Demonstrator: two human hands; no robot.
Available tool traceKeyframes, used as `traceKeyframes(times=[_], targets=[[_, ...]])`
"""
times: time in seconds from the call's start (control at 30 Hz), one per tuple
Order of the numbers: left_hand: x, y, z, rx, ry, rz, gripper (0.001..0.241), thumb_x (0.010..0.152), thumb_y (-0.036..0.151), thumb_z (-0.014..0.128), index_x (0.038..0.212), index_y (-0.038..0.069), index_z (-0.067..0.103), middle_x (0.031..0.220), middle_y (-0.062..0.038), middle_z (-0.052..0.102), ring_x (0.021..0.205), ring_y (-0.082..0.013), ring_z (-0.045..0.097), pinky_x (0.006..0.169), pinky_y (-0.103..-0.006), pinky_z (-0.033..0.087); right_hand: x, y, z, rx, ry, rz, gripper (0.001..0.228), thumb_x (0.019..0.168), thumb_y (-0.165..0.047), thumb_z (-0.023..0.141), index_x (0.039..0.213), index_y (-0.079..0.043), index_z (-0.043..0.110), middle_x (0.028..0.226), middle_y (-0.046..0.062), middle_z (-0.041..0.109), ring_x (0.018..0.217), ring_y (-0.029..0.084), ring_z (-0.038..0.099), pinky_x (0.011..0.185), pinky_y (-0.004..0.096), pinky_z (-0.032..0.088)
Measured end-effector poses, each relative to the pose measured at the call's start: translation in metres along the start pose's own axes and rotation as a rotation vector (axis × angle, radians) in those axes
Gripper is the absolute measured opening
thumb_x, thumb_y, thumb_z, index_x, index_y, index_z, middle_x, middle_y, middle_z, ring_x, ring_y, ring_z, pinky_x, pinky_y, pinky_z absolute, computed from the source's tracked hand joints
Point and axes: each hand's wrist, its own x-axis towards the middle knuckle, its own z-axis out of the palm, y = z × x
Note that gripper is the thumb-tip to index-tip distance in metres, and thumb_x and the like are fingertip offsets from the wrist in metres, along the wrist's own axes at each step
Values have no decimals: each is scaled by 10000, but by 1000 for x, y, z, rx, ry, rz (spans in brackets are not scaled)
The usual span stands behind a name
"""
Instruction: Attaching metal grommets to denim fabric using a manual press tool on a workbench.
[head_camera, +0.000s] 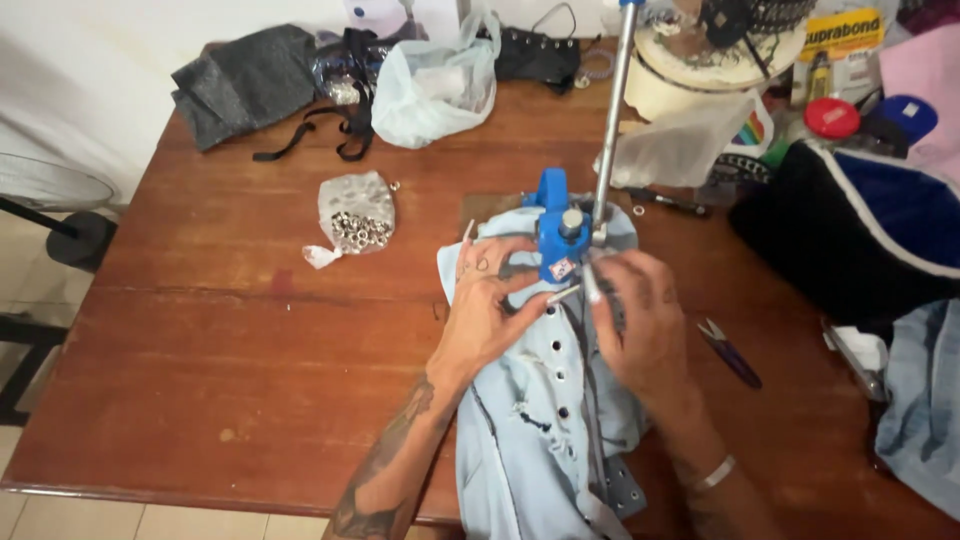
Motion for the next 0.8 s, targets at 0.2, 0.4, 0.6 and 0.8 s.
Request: traceKeyframes(times=[0.2, 0.4, 0.6, 0.8], targets=[[6, 1, 1, -8, 0, -29, 302, 1059, 482, 942, 1248, 247, 955, 1583, -21, 749, 1514, -369, 601, 1421, -783, 244, -6, 28, 10, 137, -193, -401, 529, 1228, -278, 580, 1723, -189, 743, 1788, 185, 571, 1605, 478, 536, 1370, 625, 468], [6, -15, 11, -87, 26, -14, 310, 959, 464, 1018, 1184, 256, 970, 1559, -27, 769, 1500, -391, 638, 1407, -771, 301, 9, 23, -1, 294, -209, -271, 387, 1259, -223, 592, 1539, -97, 828, 1685, 132, 730, 1526, 424, 671, 1343, 552, 502], [10, -9, 5, -131, 6, -39, 298, 934, 423, 1040, 1163, 239, 986, 1533, -72, 769, 1487, -413, 638, 1386, -696, 343, 34, 167, 25, 116, 69, 239, 202, 1197, -131, 847, 1378, -47, 813, 1253, 199, 823, 1211, 460, 816, 1088, 570, 629], [22, -2, -4, -114, 11, -21, 283, 939, 367, 1021, 1176, 218, 980, 1549, -130, 768, 1468, -476, 640, 1341, -689, 406, 65, 197, 61, -345, -260, -208, 347, 1167, -272, 779, 1502, -341, 838, 1431, 34, 722, 1350, 400, 742, 1013, 613, 660]])
